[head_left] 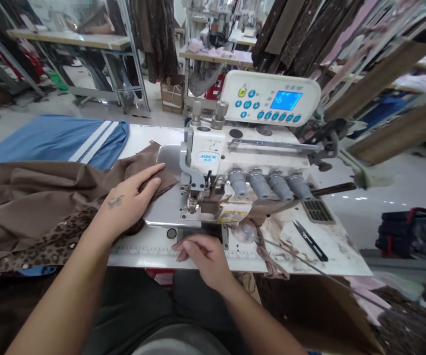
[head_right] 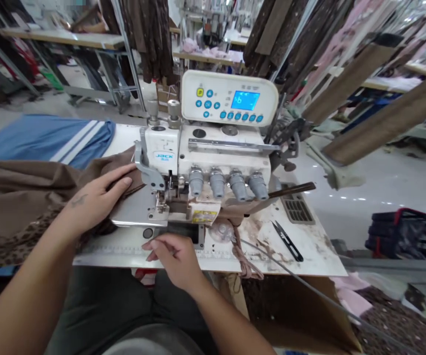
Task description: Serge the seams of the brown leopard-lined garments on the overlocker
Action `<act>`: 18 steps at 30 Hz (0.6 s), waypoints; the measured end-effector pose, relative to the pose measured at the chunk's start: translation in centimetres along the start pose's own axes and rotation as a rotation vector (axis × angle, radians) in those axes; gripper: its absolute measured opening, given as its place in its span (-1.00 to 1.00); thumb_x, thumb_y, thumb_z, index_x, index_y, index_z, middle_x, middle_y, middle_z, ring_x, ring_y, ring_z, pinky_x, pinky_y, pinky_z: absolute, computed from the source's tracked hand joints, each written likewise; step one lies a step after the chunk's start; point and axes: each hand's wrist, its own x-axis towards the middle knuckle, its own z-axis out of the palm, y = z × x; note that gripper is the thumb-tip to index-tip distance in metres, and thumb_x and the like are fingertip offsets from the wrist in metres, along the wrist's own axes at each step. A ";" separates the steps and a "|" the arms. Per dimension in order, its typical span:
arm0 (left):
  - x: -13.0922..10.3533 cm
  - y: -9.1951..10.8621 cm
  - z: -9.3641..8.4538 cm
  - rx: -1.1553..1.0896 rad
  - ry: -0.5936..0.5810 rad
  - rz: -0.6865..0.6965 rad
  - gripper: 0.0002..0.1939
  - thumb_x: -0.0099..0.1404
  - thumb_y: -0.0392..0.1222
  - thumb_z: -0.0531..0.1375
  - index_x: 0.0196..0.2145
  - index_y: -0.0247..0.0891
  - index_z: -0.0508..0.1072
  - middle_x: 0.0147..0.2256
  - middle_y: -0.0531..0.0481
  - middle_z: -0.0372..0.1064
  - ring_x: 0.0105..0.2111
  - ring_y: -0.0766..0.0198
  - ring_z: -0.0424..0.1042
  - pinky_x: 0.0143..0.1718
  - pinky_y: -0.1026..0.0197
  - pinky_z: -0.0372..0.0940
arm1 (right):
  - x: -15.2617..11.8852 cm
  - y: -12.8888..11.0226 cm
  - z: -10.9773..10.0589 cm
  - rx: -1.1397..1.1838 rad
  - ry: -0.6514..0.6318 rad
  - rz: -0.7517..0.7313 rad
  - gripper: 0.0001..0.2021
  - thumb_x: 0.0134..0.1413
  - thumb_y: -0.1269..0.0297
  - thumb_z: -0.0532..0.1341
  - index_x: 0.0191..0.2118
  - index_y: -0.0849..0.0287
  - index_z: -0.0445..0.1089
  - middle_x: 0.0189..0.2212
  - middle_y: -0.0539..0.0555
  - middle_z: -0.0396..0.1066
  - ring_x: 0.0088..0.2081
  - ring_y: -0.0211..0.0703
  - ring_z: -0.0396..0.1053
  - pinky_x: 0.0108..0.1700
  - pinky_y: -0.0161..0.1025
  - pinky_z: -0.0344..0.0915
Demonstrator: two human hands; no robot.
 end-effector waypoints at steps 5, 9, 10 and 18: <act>-7.3 -2.5 0.4 0.024 0.005 0.135 -0.15 0.47 0.28 0.14 0.55 0.00 -0.02 0.47 -0.08 0.15 0.39 -0.07 0.28 0.31 -0.01 0.31 | 0.1 -0.1 0.3 -0.053 -0.006 -0.011 -0.61 0.44 -0.03 0.26 -0.18 0.18 0.68 -0.34 0.15 0.68 -0.37 -0.10 0.62 -0.28 -0.24 0.50; -12.4 -4.1 3.9 0.251 0.283 0.367 -0.67 0.48 -0.16 0.18 0.16 -0.13 0.46 -0.05 -0.05 0.62 -0.11 0.12 0.61 -0.12 0.19 0.46 | 0.2 -0.6 0.2 -0.095 -0.017 -0.123 -0.64 0.34 -0.05 0.36 -0.02 0.14 0.65 -0.08 0.20 0.67 -0.12 0.02 0.62 -0.04 -0.13 0.53; -13.0 -3.9 5.0 0.273 0.275 0.500 -0.76 0.47 -0.27 0.12 0.02 -0.13 0.50 -0.18 0.00 0.62 -0.22 0.16 0.60 -0.18 0.19 0.46 | 0.3 -0.7 0.3 -0.093 -0.050 -0.157 -0.62 0.30 -0.07 0.38 -0.01 0.14 0.65 -0.04 0.20 0.66 -0.05 0.07 0.60 0.05 -0.07 0.50; -12.4 -3.4 3.7 -0.174 -0.061 0.324 -0.83 0.41 -0.11 0.27 -0.13 -0.06 0.69 -0.17 0.01 0.67 -0.20 0.05 0.65 -0.14 0.09 0.58 | 1.0 0.4 -0.4 0.340 0.347 -0.082 -0.58 0.18 -0.25 0.41 -0.25 0.06 0.61 -0.31 0.06 0.63 -0.23 0.04 0.56 -0.05 -0.04 0.50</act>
